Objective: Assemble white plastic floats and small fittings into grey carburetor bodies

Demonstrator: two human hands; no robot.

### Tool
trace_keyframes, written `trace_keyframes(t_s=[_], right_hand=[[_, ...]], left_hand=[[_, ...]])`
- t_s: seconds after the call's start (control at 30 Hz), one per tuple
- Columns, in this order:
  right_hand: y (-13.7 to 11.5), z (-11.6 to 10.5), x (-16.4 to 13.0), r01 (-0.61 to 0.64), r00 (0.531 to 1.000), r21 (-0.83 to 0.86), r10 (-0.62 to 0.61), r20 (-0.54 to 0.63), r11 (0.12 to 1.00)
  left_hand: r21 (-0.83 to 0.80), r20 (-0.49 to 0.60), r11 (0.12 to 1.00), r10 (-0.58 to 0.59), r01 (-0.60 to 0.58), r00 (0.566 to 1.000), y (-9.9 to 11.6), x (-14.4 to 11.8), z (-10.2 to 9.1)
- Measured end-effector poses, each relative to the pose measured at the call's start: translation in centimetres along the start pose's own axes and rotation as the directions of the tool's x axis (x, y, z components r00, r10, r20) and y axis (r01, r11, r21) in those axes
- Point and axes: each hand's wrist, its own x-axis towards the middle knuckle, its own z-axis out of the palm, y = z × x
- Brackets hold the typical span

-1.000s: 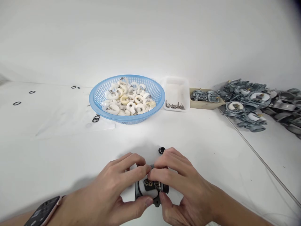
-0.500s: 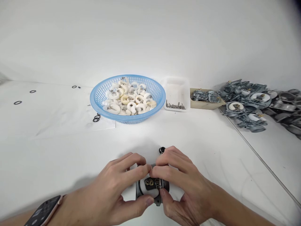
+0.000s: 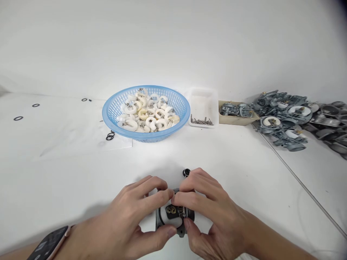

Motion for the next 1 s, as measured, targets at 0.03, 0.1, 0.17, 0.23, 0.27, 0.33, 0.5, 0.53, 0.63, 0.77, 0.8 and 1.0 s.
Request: trace_keyframes(t_s=[0.03,0.1,0.17,0.23,0.27,0.33,0.5,0.53,0.63,0.77,0.8,1.0], right_hand=[[0.02,0.01,0.01,0.005,1.0,0.001,-0.005,0.001,1.0],[0.04,0.01,0.02,0.015,1.0,0.0,-0.015,-0.002,1.0],[0.03,-0.05,0.03,0.018,1.0,-0.009,-0.019,-0.001,1.0],[-0.04,-0.13,0.04,0.019,1.0,-0.013,-0.019,0.005,1.0],[-0.08,-0.17,0.05,0.02,1.0,-0.011,-0.02,0.008,1.0],[-0.19,-0.23,0.08,0.019,1.0,-0.006,-0.019,0.008,1.0],[-0.33,-0.33,0.15,0.01,1.0,-0.01,-0.01,0.015,1.0],[-0.33,-0.35,0.16,0.013,1.0,-0.01,-0.013,0.017,1.0],[-0.35,-0.43,0.19,0.009,1.0,-0.011,-0.009,0.011,1.0],[-0.45,-0.5,0.27,0.007,1.0,-0.01,-0.007,0.018,1.0],[-0.48,-0.49,0.28,0.011,1.0,-0.009,-0.01,0.022,1.0],[-0.53,-0.37,0.23,0.014,1.0,-0.006,-0.014,0.023,1.0]], left_hand=[[-0.001,-0.003,1.0,0.0,0.0,1.0,0.03,-0.01,-0.03],[-0.005,-0.005,1.0,-0.005,0.005,1.0,0.08,-0.05,-0.06],[-0.009,-0.003,1.0,0.0,0.0,1.0,0.12,-0.08,-0.05],[-0.008,0.0,1.0,0.007,-0.007,1.0,0.12,-0.07,0.01],[-0.006,-0.002,1.0,0.012,-0.012,1.0,0.11,-0.06,0.05],[0.004,-0.006,1.0,0.011,-0.011,1.0,0.07,-0.02,0.13],[0.011,-0.015,1.0,0.01,-0.009,1.0,0.0,0.06,0.17],[0.012,-0.016,1.0,0.015,-0.014,1.0,-0.01,0.04,0.15],[0.032,-0.019,0.999,0.023,-0.022,1.0,-0.06,-0.11,0.09],[0.053,-0.01,0.997,0.049,-0.049,0.999,-0.19,-0.15,0.12],[0.055,-0.01,0.997,0.055,-0.054,0.998,-0.22,-0.09,0.13],[0.069,-0.015,0.996,0.056,-0.055,0.998,-0.21,0.13,0.04]])
